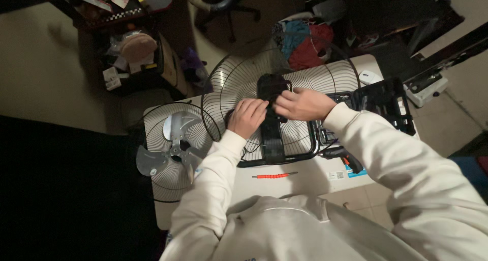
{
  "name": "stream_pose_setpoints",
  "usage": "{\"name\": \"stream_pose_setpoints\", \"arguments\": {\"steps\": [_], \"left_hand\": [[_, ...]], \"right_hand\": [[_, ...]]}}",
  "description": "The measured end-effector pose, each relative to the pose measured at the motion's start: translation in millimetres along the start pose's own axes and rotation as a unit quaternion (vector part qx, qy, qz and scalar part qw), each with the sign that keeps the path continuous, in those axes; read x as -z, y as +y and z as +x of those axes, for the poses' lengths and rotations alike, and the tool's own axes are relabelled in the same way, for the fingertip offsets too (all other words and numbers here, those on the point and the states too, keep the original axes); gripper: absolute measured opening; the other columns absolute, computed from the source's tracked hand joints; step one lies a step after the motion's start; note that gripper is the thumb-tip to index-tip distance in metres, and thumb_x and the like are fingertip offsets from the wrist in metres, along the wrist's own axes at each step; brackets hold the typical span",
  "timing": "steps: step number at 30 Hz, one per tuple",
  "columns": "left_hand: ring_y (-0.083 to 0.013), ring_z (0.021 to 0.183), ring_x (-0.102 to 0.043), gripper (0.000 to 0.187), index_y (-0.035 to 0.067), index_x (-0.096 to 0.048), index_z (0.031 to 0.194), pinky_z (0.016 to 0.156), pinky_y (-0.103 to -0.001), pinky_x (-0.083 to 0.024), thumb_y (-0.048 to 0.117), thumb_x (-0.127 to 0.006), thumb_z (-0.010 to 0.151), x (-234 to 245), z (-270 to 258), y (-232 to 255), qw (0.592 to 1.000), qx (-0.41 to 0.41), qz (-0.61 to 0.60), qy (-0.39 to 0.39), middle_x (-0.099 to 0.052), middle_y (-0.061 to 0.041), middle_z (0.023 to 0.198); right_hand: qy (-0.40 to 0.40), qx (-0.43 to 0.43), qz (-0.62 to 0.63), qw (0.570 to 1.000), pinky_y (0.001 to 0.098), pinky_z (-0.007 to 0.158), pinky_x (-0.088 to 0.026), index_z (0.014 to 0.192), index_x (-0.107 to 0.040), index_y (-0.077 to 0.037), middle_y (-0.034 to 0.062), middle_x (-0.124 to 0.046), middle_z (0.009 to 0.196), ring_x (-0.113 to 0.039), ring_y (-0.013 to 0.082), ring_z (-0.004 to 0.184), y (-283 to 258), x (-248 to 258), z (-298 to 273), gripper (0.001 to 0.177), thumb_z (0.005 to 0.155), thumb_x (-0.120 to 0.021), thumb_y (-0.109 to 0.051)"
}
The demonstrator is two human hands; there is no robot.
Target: The person disassembles a table fan by removing the front grille, unscrewing the fan blade with a screwdriver, and detaching the motor housing. The person uses a screwdriver to loosen screws and removes components one by one.
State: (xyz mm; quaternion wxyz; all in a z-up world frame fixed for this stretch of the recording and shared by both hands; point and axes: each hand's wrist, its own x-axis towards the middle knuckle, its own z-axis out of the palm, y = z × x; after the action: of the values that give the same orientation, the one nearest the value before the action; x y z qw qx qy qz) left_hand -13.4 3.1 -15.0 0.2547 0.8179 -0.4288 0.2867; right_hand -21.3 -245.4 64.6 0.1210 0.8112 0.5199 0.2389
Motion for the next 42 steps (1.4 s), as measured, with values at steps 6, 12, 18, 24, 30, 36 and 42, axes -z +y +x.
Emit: {"name": "stream_pose_setpoints", "arguments": {"steps": [6, 12, 18, 24, 30, 36, 42], "left_hand": [[-0.0283, 0.112, -0.06, 0.039, 0.009, -0.065, 0.121, 0.099, -0.044, -0.045, 0.01, -0.074, 0.083, -13, -10, 23, 0.989, 0.135, -0.007, 0.06, -0.065, -0.007, 0.118], [-0.0294, 0.112, -0.059, 0.037, 0.01, -0.065, 0.119, 0.096, -0.045, -0.043, 0.007, -0.071, 0.083, -23, -17, 30, 0.978, 0.192, -0.02, 0.079, -0.065, -0.007, 0.118], [-0.0277, 0.115, -0.059, 0.033, 0.012, -0.065, 0.117, 0.1, -0.047, -0.041, 0.006, -0.069, 0.085, -16, -11, 29, 0.982, 0.167, 0.003, 0.085, -0.065, -0.005, 0.118], [-0.0257, 0.118, -0.059, 0.03, 0.009, -0.065, 0.116, 0.107, -0.049, -0.04, 0.007, -0.067, 0.086, 9, 4, 18, 0.979, 0.156, 0.06, 0.116, -0.065, -0.005, 0.119], [-0.0265, 0.118, -0.059, 0.031, 0.008, -0.067, 0.119, 0.103, -0.044, -0.041, 0.008, -0.068, 0.087, 14, 17, 11, 0.987, 0.151, 0.018, 0.061, -0.067, -0.006, 0.121], [-0.0284, 0.121, -0.057, 0.042, 0.009, -0.065, 0.128, 0.104, -0.044, -0.043, 0.013, -0.068, 0.086, 16, 34, -4, 0.985, 0.132, 0.086, 0.07, -0.063, -0.007, 0.129], [-0.0285, 0.119, -0.055, 0.052, 0.007, -0.06, 0.137, 0.104, -0.044, -0.045, 0.025, -0.07, 0.09, 8, 64, -13, 0.994, 0.095, 0.051, 0.035, -0.062, -0.008, 0.131]], "right_hand": [[-0.029, 0.072, -0.033, 0.996, 0.0292, 0.048, -0.051, 0.118, -0.056, -0.012, -0.0003, -0.06, 0.079, -0.064, 0.0166, 0.065, 6, -5, 15, 0.035, 0.086, -0.059, -0.027], [-0.076, 0.12, -0.035, 0.989, 0.0299, 0.041, -0.047, 0.107, -0.055, -0.011, 0.001, -0.06, 0.07, -0.064, 0.0166, 0.056, -1, -27, 23, 0.025, 0.091, -0.056, -0.03], [-0.122, 0.138, -0.024, 0.983, 0.0322, 0.041, -0.044, 0.089, -0.057, -0.014, 0.0019, -0.059, 0.062, -0.062, 0.0165, 0.052, -4, -34, 27, 0.013, 0.093, -0.056, -0.026], [-0.021, 0.098, -0.018, 0.995, 0.0304, 0.054, -0.048, 0.084, -0.058, -0.019, 0.0003, -0.061, 0.1, -0.064, 0.0181, 0.078, -8, -20, 24, 0.009, 0.084, -0.059, -0.028], [-0.019, 0.126, -0.041, 0.991, 0.0266, 0.054, -0.053, 0.084, -0.064, -0.019, 0.0013, -0.057, 0.101, -0.062, 0.0171, 0.071, -11, -11, 24, 0.009, 0.086, -0.061, -0.028], [-0.059, 0.103, 0.009, 0.993, 0.0298, 0.042, -0.051, 0.077, -0.063, -0.019, 0.0015, -0.052, 0.091, -0.063, 0.0171, 0.063, -14, -15, 30, 0.009, 0.082, -0.064, -0.026], [-0.035, 0.117, 0.033, 0.992, 0.0308, 0.041, -0.05, 0.079, -0.063, -0.018, 0.0009, -0.051, 0.088, -0.065, 0.0159, 0.063, -7, -22, 26, 0.007, 0.081, -0.065, -0.024]]}}
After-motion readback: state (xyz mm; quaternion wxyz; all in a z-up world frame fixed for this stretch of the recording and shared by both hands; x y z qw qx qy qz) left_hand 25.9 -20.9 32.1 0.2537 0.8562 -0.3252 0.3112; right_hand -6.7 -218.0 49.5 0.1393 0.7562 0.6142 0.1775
